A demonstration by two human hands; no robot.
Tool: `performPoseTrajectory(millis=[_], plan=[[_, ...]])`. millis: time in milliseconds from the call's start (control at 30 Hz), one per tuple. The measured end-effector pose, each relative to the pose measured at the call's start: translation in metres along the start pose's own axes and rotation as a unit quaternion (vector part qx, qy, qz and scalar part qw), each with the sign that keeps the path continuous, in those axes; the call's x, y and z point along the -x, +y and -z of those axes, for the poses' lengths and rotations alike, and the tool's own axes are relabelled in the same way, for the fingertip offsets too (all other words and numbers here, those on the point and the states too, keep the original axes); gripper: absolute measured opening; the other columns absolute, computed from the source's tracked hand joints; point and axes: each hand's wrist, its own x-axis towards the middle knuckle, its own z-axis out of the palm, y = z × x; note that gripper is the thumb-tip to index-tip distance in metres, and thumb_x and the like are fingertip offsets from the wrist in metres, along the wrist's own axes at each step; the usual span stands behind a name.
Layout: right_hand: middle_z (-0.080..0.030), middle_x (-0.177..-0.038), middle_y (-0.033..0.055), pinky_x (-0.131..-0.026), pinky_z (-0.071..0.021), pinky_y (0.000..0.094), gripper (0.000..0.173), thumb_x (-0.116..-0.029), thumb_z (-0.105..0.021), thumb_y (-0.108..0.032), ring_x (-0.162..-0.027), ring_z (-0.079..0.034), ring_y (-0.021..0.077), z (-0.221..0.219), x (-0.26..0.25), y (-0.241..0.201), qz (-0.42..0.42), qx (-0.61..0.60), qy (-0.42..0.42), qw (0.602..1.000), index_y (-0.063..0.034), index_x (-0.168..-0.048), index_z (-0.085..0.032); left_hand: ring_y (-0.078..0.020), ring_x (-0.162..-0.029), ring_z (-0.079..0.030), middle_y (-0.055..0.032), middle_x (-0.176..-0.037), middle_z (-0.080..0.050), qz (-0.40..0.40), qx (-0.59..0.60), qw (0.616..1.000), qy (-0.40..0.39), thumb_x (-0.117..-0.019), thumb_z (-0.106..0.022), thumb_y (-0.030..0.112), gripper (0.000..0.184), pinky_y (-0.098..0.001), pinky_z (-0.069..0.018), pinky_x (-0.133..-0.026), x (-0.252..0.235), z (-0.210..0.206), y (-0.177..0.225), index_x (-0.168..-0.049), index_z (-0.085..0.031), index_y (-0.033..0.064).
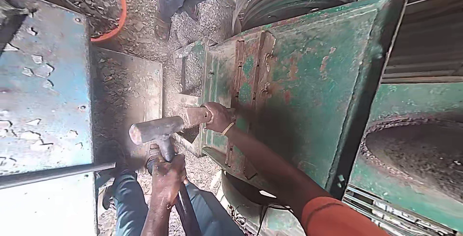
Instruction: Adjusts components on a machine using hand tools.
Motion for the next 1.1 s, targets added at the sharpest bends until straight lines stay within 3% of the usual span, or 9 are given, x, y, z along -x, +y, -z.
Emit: performPoseTrajectory(millis=[333, 467, 633, 733, 767, 800, 867, 967, 1100], plan=[[-0.073, -0.104, 0.0168, -0.087, -0.0550, 0.0553, 0.057, -0.0588, -0.090, -0.011, -0.100, -0.070, 0.0353, -0.003, -0.001, 0.000, -0.002, 0.012, -0.012, 1.000, -0.0035, -0.112, -0.070, -0.0051, -0.036, -0.037, 0.0046, -0.051, -0.036, 0.019, 0.114, 0.993, 0.028, -0.0988, -0.047, -0.004, 0.010, -0.0213, -0.0413, -0.035, 0.005, -0.012, -0.009, -0.103, -0.047, 0.0053], [-0.072, -0.102, 0.0167, -0.085, -0.0554, 0.0555, 0.059, -0.0566, -0.090, -0.009, -0.098, -0.070, 0.0352, -0.006, 0.001, 0.003, 0.004, 0.014, 0.002, 1.000, -0.0031, -0.112, -0.070, -0.0033, -0.038, -0.043, 0.0074, -0.053, -0.043, -0.108, 0.149, 0.977, 0.105, -0.1028, -0.040, 0.001, 0.012, -0.0205, -0.0440, -0.037, 0.018, 0.030, 0.012, -0.099, -0.048, 0.0092], [-0.073, -0.102, 0.0153, -0.083, -0.0565, 0.0555, 0.056, -0.0575, -0.089, -0.009, -0.098, -0.071, 0.0341, -0.004, 0.002, -0.001, 0.019, 0.010, 0.019, 1.000, -0.0060, -0.111, -0.071, -0.0028, -0.038, -0.042, 0.0112, -0.049, -0.039, -0.287, 0.189, 0.918, 0.197, -0.1083, -0.019, 0.011, 0.039, -0.0195, -0.0452, -0.040, 0.030, 0.055, 0.049, -0.082, -0.047, 0.0168], [-0.074, -0.102, 0.0158, -0.084, -0.0566, 0.0560, 0.052, -0.0613, -0.084, -0.008, -0.098, -0.072, 0.0339, -0.004, -0.002, 0.005, -0.002, 0.002, 0.009, 1.000, -0.0035, -0.112, -0.071, -0.0028, -0.046, -0.053, 0.0083, -0.056, -0.053, -0.179, 0.090, 0.968, 0.153, -0.1040, -0.037, 0.004, 0.020, -0.0212, -0.0504, -0.046, 0.017, 0.005, -0.001, -0.093, -0.053, 0.0074], [-0.074, -0.108, 0.0179, -0.087, -0.0560, 0.0570, 0.054, -0.0689, -0.081, -0.008, -0.102, -0.071, 0.0351, 0.001, -0.009, 0.001, -0.050, 0.006, -0.023, 0.998, -0.0018, -0.121, -0.068, -0.0048, -0.047, -0.051, 0.0048, -0.059, -0.052, -0.109, -0.003, 0.988, 0.110, -0.0989, -0.049, 0.002, 0.006, -0.0237, -0.0492, -0.046, 0.009, -0.017, -0.019, -0.100, -0.055, 0.0010], [-0.071, -0.119, 0.0210, -0.094, -0.0543, 0.0591, 0.061, -0.0819, -0.076, -0.011, -0.111, -0.069, 0.0373, 0.009, -0.008, -0.010, -0.135, 0.004, -0.078, 0.988, -0.0018, -0.139, -0.058, -0.0098, -0.048, -0.052, -0.0006, -0.063, -0.052, -0.029, -0.094, 0.994, 0.055, -0.0970, -0.057, 0.005, 0.013, -0.0285, -0.0497, -0.047, 0.012, -0.029, -0.031, -0.108, -0.055, -0.0018], [-0.068, -0.124, 0.0261, -0.094, -0.0533, 0.0622, 0.079, -0.0795, -0.081, -0.012, -0.113, -0.067, 0.0424, 0.022, -0.022, -0.012, -0.215, -0.027, -0.030, 0.976, -0.0024, -0.150, -0.046, -0.0188, -0.059, -0.058, -0.0099, -0.075, -0.060, 0.021, -0.186, 0.982, -0.022, -0.0960, -0.065, 0.011, 0.031, -0.0395, -0.0535, -0.057, 0.014, -0.035, -0.035, -0.121, -0.059, -0.0051], [-0.070, -0.121, 0.0213, -0.096, -0.0547, 0.0560, 0.078, -0.0610, -0.089, -0.004, -0.112, -0.068, 0.0363, 0.017, -0.010, -0.008, -0.115, -0.027, 0.036, 0.992, -0.0006, -0.134, -0.062, -0.0087, -0.038, -0.046, 0.0012, -0.054, -0.049, 0.002, -0.028, 0.999, 0.025, -0.0915, -0.058, 0.000, 0.011, -0.0263, -0.0450, -0.037, 0.047, -0.024, -0.058, -0.101, -0.053, 0.0018], [-0.073, -0.108, 0.0170, -0.085, -0.0568, 0.0574, 0.068, -0.0613, -0.086, -0.003, -0.100, -0.071, 0.0338, 0.010, -0.013, -0.060, -0.066, -0.122, 0.002, 0.990, -0.0055, -0.126, -0.066, -0.0051, -0.039, -0.044, 0.0077, -0.054, -0.047, -0.027, -0.001, 0.997, 0.078, -0.0977, -0.054, 0.001, 0.010, -0.0238, -0.0448, -0.039, 0.067, 0.050, -0.031, -0.102, -0.049, 0.0087]])
